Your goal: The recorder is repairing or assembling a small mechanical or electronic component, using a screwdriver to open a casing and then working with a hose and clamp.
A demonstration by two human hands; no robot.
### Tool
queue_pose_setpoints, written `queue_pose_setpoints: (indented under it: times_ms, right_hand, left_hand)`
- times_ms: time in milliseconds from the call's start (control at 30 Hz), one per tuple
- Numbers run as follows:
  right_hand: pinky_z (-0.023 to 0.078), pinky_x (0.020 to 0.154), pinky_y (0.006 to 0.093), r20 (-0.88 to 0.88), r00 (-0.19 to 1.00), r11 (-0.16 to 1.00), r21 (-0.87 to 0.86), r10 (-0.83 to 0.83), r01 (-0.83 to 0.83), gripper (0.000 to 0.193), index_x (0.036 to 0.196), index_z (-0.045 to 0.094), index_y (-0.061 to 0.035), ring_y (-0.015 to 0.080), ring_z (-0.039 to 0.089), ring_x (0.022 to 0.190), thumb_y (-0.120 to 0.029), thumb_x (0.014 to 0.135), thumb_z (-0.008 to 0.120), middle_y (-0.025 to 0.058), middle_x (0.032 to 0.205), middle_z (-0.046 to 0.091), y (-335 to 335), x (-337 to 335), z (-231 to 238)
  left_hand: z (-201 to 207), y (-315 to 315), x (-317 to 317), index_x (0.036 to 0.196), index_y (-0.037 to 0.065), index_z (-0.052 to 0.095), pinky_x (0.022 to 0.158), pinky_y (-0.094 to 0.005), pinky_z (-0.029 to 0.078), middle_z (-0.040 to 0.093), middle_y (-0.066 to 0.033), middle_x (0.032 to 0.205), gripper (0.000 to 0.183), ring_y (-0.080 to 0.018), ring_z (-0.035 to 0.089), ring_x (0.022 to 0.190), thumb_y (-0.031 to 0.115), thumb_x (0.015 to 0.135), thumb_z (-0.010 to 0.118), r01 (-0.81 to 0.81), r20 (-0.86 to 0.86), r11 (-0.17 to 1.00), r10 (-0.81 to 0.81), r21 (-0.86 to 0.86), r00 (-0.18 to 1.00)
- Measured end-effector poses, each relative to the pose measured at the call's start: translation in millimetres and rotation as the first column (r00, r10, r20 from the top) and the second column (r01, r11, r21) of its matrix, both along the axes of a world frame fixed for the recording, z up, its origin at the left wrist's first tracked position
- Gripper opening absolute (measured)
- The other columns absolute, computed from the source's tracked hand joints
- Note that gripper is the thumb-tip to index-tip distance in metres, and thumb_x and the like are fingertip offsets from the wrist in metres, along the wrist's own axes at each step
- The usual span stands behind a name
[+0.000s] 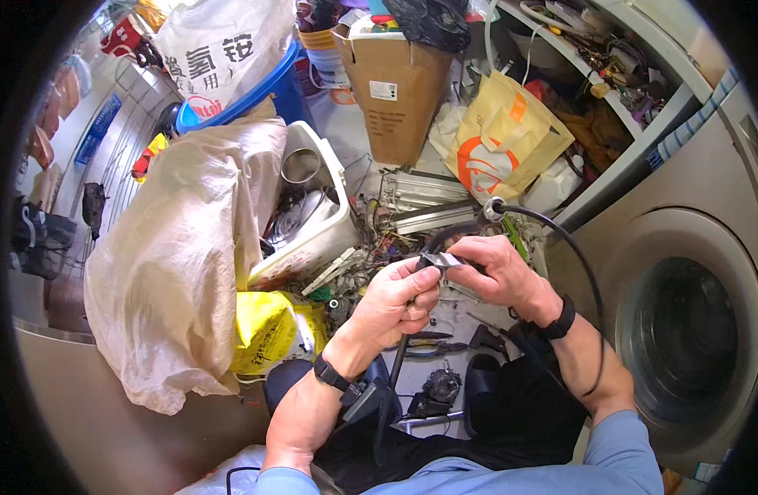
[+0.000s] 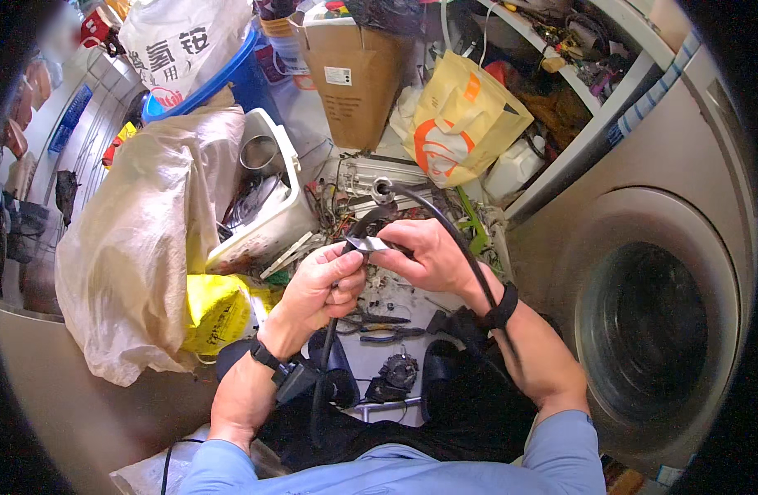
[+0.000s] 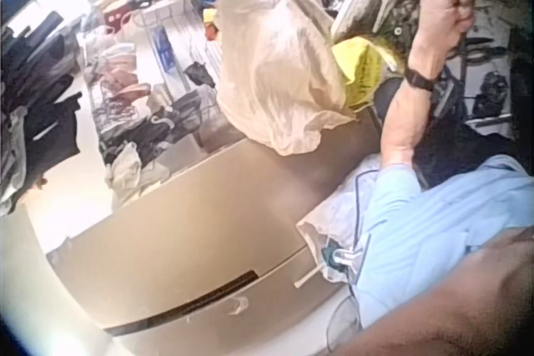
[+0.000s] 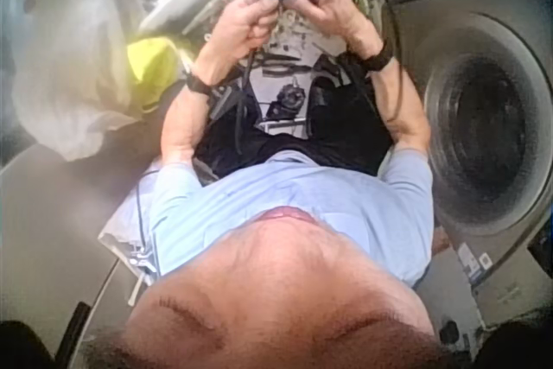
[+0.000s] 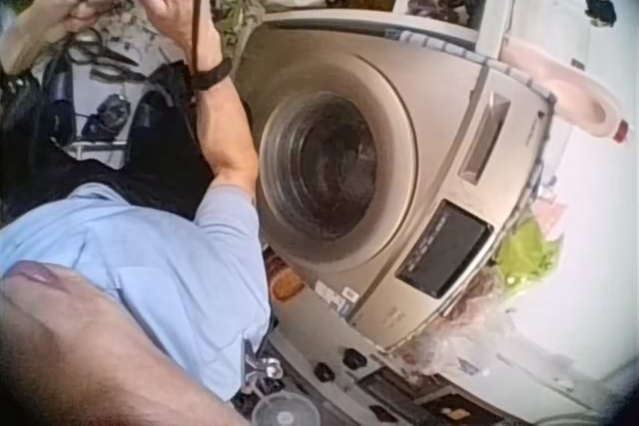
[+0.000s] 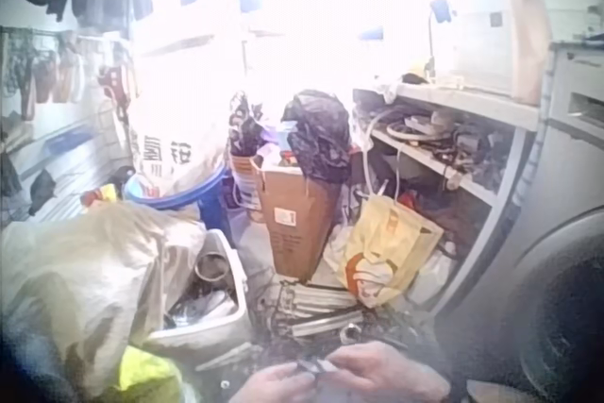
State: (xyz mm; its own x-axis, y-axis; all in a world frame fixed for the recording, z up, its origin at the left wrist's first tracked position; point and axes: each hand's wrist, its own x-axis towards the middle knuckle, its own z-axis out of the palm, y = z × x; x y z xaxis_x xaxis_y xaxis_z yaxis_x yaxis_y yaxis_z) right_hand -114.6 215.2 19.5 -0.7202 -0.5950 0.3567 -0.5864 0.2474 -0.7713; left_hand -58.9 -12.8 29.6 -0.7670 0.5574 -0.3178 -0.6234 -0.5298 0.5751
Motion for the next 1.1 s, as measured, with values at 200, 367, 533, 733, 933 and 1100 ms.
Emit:
queue_pose_setpoints:
  times_ms: [200, 367, 533, 733, 933, 1100]
  right_hand:
    - [0.053, 0.070, 0.0413, 0.179, 0.982, 0.998, -0.002, 0.062, -0.062, 0.028, 0.104, 0.074, -0.0018, 0.0347, 0.069, 0.078, -0.025, 0.089, 0.080, 0.0161, 0.084, 0.070, 6.8, -1.8, 0.0]
    - [0.052, 0.067, 0.0434, 0.061, 0.998, 0.999, 0.022, 0.029, -0.030, 0.032, 0.104, 0.075, -0.0032, 0.0341, 0.066, 0.073, -0.029, 0.086, 0.083, 0.0148, 0.081, 0.068, 5.8, 0.4, -2.9]
    - [0.052, 0.066, 0.0436, -0.193, 0.981, 0.998, 0.051, -0.028, 0.038, 0.033, 0.103, 0.073, -0.0046, 0.0337, 0.066, 0.075, -0.030, 0.084, 0.083, 0.0118, 0.083, 0.064, 4.8, -3.5, -8.6]
    - [0.054, 0.070, 0.0426, -0.243, 0.968, 0.996, 0.049, -0.058, 0.072, 0.027, 0.104, 0.072, -0.0058, 0.0347, 0.067, 0.079, -0.025, 0.086, 0.080, 0.0129, 0.088, 0.066, -1.3, -0.2, -2.9]
    - [0.054, 0.068, 0.0404, 0.024, 0.998, 0.998, 0.015, -0.063, 0.062, 0.028, 0.105, 0.072, -0.0017, 0.0329, 0.068, 0.075, -0.022, 0.087, 0.079, 0.0156, 0.085, 0.069, -9.8, -0.4, 1.4]
    - [0.054, 0.066, 0.0356, 0.046, 0.990, 0.991, 0.026, -0.133, 0.132, 0.034, 0.109, 0.070, -0.0012, 0.0212, 0.066, 0.068, -0.020, 0.084, 0.085, 0.0143, 0.082, 0.068, -12.9, 1.4, 18.6]
  left_hand:
    - [0.0, 1.1, 2.1, 0.106, 0.010, 0.060, 0.040, -0.0195, 0.026, 0.046, 0.0050, 0.068, 0.020, -0.0026, 0.035, 0.051, 0.028, 0.103, 0.071, 0.057, -0.001, 0.998, -0.057, -0.008, 0.998]
    - [-4.6, 0.4, 3.9, 0.112, 0.012, 0.062, 0.041, -0.0199, 0.026, 0.044, 0.0061, 0.069, 0.023, -0.0025, 0.034, 0.051, 0.029, 0.102, 0.074, 0.121, 0.004, 0.992, -0.121, -0.028, 0.993]
    - [0.9, 1.9, 1.8, 0.115, 0.014, 0.062, 0.040, -0.0201, 0.024, 0.042, 0.0072, 0.068, 0.023, -0.0026, 0.032, 0.051, 0.028, 0.101, 0.074, 0.163, -0.001, 0.984, -0.163, -0.069, 0.987]
    - [2.4, -2.9, 4.8, 0.118, 0.014, 0.061, 0.040, -0.0203, 0.023, 0.043, 0.0067, 0.069, 0.023, -0.0028, 0.031, 0.050, 0.026, 0.102, 0.073, 0.158, -0.031, 0.987, -0.159, -0.036, 0.987]
    - [-5.6, -7.5, 3.9, 0.123, 0.012, 0.061, 0.040, -0.0198, 0.027, 0.042, 0.0070, 0.069, 0.025, -0.0023, 0.036, 0.052, 0.024, 0.103, 0.070, 0.094, 0.001, 0.996, -0.094, 0.000, 0.996]
    - [-16.2, -5.7, 3.5, 0.102, 0.014, 0.056, 0.039, -0.0203, 0.028, 0.052, 0.0016, 0.071, 0.019, -0.0040, 0.037, 0.047, 0.029, 0.106, 0.068, 0.101, -0.022, 0.994, -0.100, 0.034, 0.995]
